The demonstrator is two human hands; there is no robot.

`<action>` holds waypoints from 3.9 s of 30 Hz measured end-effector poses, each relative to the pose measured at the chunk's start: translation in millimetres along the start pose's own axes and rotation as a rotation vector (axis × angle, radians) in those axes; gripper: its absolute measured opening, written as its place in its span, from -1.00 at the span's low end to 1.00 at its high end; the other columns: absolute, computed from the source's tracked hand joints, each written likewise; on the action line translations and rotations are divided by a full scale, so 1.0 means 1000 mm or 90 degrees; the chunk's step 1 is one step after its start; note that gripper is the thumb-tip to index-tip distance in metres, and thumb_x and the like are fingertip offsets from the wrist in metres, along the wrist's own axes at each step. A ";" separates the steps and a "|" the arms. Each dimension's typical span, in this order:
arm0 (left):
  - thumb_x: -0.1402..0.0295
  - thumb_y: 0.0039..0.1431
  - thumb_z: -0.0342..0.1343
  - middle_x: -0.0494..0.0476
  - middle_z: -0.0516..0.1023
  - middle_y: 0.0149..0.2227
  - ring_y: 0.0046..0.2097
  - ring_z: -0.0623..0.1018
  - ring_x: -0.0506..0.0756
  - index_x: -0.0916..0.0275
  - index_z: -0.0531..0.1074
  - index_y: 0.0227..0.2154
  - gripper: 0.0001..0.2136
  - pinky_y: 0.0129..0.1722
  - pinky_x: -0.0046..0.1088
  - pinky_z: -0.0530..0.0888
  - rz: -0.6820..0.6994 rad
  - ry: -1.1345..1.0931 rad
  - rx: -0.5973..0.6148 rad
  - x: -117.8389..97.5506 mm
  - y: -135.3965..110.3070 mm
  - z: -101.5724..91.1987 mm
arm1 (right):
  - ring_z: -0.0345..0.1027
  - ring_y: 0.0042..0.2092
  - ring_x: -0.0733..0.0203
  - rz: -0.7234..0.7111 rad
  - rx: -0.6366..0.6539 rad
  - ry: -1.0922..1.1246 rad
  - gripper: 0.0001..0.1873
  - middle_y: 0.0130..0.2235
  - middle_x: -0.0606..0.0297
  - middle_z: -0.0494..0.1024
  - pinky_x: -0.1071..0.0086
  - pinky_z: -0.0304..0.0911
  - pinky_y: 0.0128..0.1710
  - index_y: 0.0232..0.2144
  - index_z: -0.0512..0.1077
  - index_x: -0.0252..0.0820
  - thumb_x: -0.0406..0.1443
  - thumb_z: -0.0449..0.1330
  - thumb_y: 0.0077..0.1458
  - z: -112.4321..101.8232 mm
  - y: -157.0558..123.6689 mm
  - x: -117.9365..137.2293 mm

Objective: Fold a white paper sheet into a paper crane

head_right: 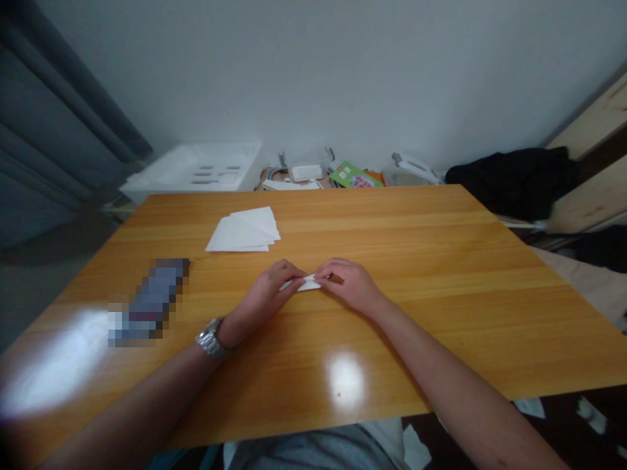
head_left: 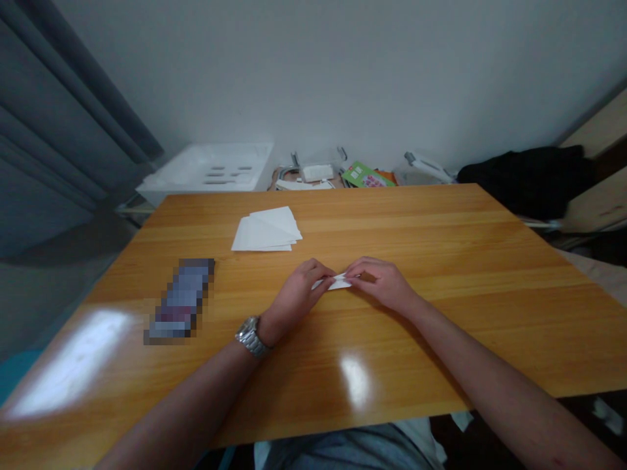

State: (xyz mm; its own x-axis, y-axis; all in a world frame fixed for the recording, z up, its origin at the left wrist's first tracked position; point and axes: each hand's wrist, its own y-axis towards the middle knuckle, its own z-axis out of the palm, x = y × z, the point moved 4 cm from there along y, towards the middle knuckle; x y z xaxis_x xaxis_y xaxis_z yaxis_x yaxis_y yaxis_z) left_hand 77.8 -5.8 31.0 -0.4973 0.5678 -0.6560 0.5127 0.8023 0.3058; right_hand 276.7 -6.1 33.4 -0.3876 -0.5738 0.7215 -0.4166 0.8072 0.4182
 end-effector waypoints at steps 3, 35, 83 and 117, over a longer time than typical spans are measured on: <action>0.33 0.38 0.09 0.13 0.54 -0.20 -0.13 0.52 0.10 0.22 0.54 -0.20 -0.85 -0.08 -0.35 0.46 -0.002 -0.012 -0.007 -0.001 0.000 -0.002 | 0.53 -0.20 0.12 0.026 -0.001 0.024 -0.86 -0.24 0.23 0.66 0.22 0.39 -0.13 -0.29 0.59 -0.08 -0.19 0.27 0.24 0.000 -0.001 -0.003; 0.36 0.34 0.16 0.12 0.52 -0.23 -0.17 0.52 0.08 0.24 0.56 -0.25 -0.90 -0.14 -0.39 0.45 0.002 -0.007 -0.061 -0.004 -0.001 -0.006 | 0.49 -0.11 0.09 0.131 0.004 0.100 -0.69 -0.13 0.16 0.62 0.22 0.37 -0.08 -0.12 0.54 -0.12 -0.09 0.33 0.16 0.011 0.000 -0.001; 0.35 0.25 0.21 0.06 0.60 -0.24 -0.20 0.57 0.05 0.20 0.54 -0.26 -0.93 -0.17 -0.44 0.48 -0.096 -0.106 -0.087 0.011 -0.001 -0.001 | 0.43 -0.14 0.11 0.122 -0.066 0.092 -0.82 -0.22 0.21 0.56 0.23 0.31 -0.09 -0.31 0.55 -0.12 -0.14 0.28 0.22 0.013 0.000 -0.004; 0.38 0.34 0.11 0.13 0.58 -0.27 -0.19 0.55 0.13 0.22 0.54 -0.29 -0.87 -0.14 -0.35 0.44 -0.031 0.148 0.064 0.010 -0.002 -0.001 | 0.39 -0.13 0.09 0.065 0.059 -0.165 -0.91 -0.21 0.20 0.50 0.23 0.30 -0.11 -0.28 0.52 -0.14 -0.42 0.24 0.21 0.017 -0.003 -0.003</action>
State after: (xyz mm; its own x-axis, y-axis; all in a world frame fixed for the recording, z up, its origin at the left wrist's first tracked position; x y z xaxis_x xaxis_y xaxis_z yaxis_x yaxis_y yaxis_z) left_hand 71.3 -1.4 24.6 -0.6649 0.5652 -0.4883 0.5455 0.8140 0.1993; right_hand 264.7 -9.2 20.5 -0.6239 -0.5156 0.5873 -0.4327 0.8537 0.2899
